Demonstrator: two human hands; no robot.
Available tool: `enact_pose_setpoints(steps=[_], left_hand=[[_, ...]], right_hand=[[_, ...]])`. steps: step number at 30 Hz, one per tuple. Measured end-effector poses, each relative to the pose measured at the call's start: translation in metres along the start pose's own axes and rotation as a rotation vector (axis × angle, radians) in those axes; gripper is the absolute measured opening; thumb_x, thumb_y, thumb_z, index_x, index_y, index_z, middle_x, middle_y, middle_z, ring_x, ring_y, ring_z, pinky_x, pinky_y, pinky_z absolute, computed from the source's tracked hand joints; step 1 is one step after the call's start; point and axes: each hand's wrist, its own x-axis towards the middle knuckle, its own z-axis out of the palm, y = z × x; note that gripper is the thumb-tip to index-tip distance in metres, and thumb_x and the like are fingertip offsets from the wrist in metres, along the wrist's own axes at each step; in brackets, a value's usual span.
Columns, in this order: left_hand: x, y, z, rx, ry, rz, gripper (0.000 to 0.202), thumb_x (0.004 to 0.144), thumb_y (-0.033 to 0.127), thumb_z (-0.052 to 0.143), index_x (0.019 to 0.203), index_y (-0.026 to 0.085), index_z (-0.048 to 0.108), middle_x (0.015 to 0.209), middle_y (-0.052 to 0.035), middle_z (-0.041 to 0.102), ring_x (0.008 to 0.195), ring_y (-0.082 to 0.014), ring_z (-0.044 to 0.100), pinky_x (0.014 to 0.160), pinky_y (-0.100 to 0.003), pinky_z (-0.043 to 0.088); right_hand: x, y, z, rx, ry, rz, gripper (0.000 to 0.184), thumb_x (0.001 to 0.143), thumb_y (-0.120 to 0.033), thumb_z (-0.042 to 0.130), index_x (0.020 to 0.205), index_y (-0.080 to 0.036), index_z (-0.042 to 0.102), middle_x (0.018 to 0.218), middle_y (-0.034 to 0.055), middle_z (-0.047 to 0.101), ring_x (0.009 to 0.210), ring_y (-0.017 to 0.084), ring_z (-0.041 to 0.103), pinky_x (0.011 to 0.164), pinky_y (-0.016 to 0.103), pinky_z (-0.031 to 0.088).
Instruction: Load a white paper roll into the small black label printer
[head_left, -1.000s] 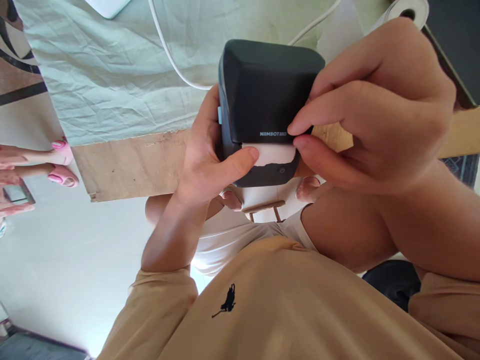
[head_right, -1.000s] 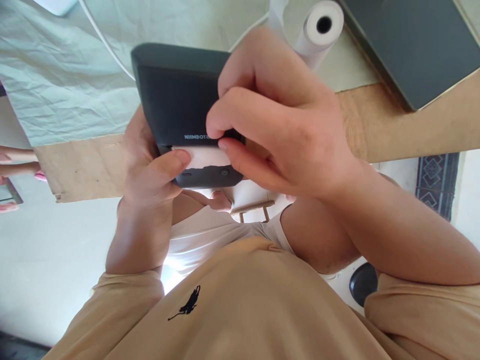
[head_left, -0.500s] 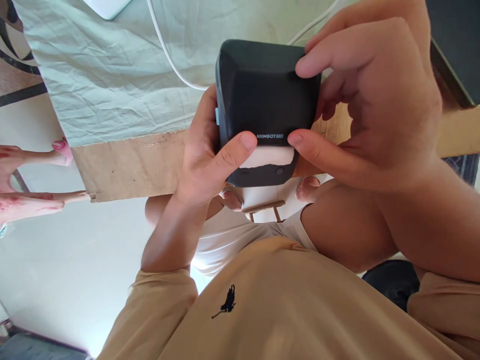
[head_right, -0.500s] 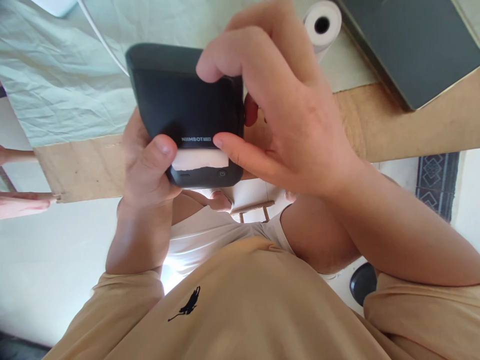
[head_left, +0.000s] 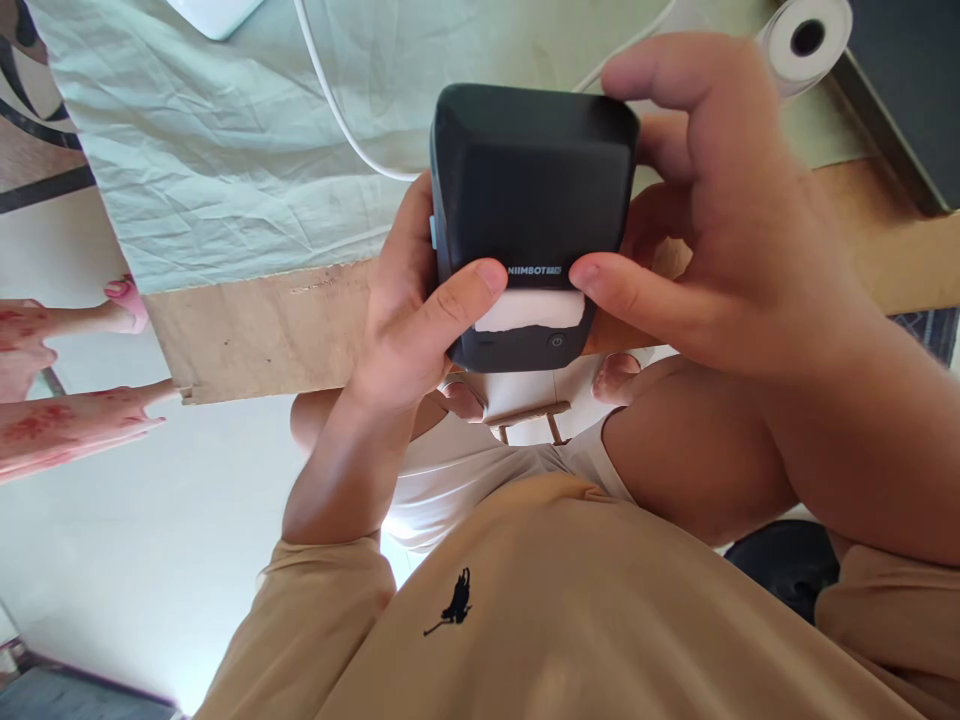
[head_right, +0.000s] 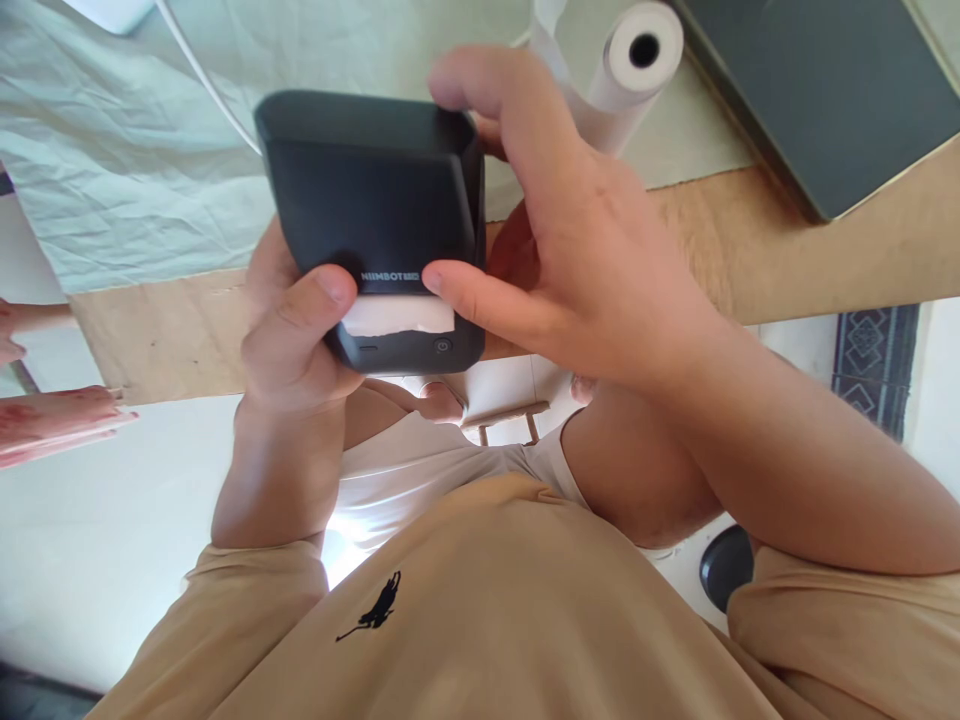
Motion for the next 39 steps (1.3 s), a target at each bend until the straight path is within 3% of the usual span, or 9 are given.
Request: enact_pose_setpoints(steps=[3, 5, 9, 13, 18, 23, 28, 39], left_hand=[[0.0007, 0.0025, 0.0024, -0.009, 0.021, -0.023, 0.064, 0.068, 0.070, 0.117, 0.109, 0.034, 0.084, 0.097, -0.0020, 0.075, 0.085, -0.0257, 0.068, 0.070, -0.041, 0.055], [0.0011, 0.0035, 0.0032, -0.019, 0.024, -0.037, 0.066, 0.067, 0.069, 0.117, 0.110, 0.032, 0.084, 0.097, -0.0019, 0.074, 0.083, -0.0247, 0.066, 0.068, -0.040, 0.052], [0.0014, 0.0036, 0.0027, -0.021, 0.011, -0.042, 0.066, 0.068, 0.070, 0.116, 0.109, 0.031, 0.082, 0.097, -0.0026, 0.073, 0.084, -0.0257, 0.066, 0.069, -0.042, 0.051], [0.0009, 0.0027, 0.0014, -0.018, -0.035, -0.014, 0.052, 0.080, 0.063, 0.112, 0.111, 0.033, 0.081, 0.103, -0.0033, 0.075, 0.092, -0.0286, 0.070, 0.078, -0.044, 0.055], [0.0009, 0.0024, 0.0019, -0.006, 0.007, -0.023, 0.056, 0.075, 0.063, 0.114, 0.109, 0.032, 0.081, 0.098, -0.0028, 0.074, 0.089, -0.0269, 0.069, 0.075, -0.042, 0.053], [0.0017, 0.0029, 0.0019, 0.042, -0.044, 0.030, 0.036, 0.094, 0.046, 0.100, 0.116, 0.029, 0.077, 0.099, -0.0027, 0.074, 0.092, -0.0258, 0.072, 0.078, -0.039, 0.055], [0.0017, 0.0028, 0.0024, 0.002, -0.011, 0.001, 0.046, 0.081, 0.058, 0.111, 0.109, 0.034, 0.083, 0.101, -0.0037, 0.077, 0.094, -0.0306, 0.074, 0.079, -0.046, 0.061], [-0.0002, 0.0047, 0.0002, 0.009, 0.026, -0.049, 0.061, 0.069, 0.069, 0.116, 0.108, 0.035, 0.085, 0.099, -0.0030, 0.076, 0.088, -0.0290, 0.072, 0.072, -0.044, 0.059]], right_hand=[[0.0006, 0.0002, -0.0010, 0.022, -0.063, 0.080, 0.095, 0.094, -0.060, 0.075, 0.174, -0.019, 0.046, 0.115, 0.0062, 0.070, 0.099, 0.013, 0.077, 0.087, 0.029, 0.066], [0.0012, 0.0007, -0.0009, 0.024, -0.075, 0.086, 0.097, 0.093, -0.062, 0.074, 0.175, -0.018, 0.045, 0.104, 0.0029, 0.068, 0.096, 0.014, 0.078, 0.093, 0.031, 0.069], [0.0016, 0.0015, 0.0009, -0.003, -0.052, 0.080, 0.097, 0.093, -0.065, 0.075, 0.174, -0.019, 0.049, 0.103, 0.0023, 0.067, 0.085, 0.010, 0.072, 0.092, 0.031, 0.069], [-0.0009, 0.0003, 0.0003, -0.003, -0.036, 0.094, 0.097, 0.092, -0.063, 0.077, 0.174, -0.019, 0.051, 0.110, 0.0035, 0.069, 0.074, 0.006, 0.064, 0.088, 0.031, 0.067], [-0.0026, 0.0020, 0.0006, -0.024, -0.031, 0.055, 0.091, 0.093, -0.062, 0.077, 0.170, -0.023, 0.049, 0.117, 0.0023, 0.076, 0.072, 0.004, 0.060, 0.082, 0.027, 0.063], [-0.0021, 0.0053, 0.0013, -0.020, -0.031, 0.054, 0.089, 0.094, -0.063, 0.076, 0.168, -0.024, 0.046, 0.117, 0.0014, 0.079, 0.068, 0.005, 0.062, 0.077, 0.027, 0.058], [-0.0022, 0.0052, 0.0010, -0.034, -0.036, 0.031, 0.090, 0.091, -0.061, 0.080, 0.167, -0.025, 0.046, 0.113, 0.0007, 0.077, 0.066, 0.004, 0.057, 0.071, 0.026, 0.053], [0.0006, 0.0021, 0.0034, -0.015, -0.040, 0.056, 0.088, 0.091, -0.058, 0.073, 0.168, -0.025, 0.045, 0.109, 0.0005, 0.071, 0.064, 0.004, 0.052, 0.058, 0.027, 0.034]])
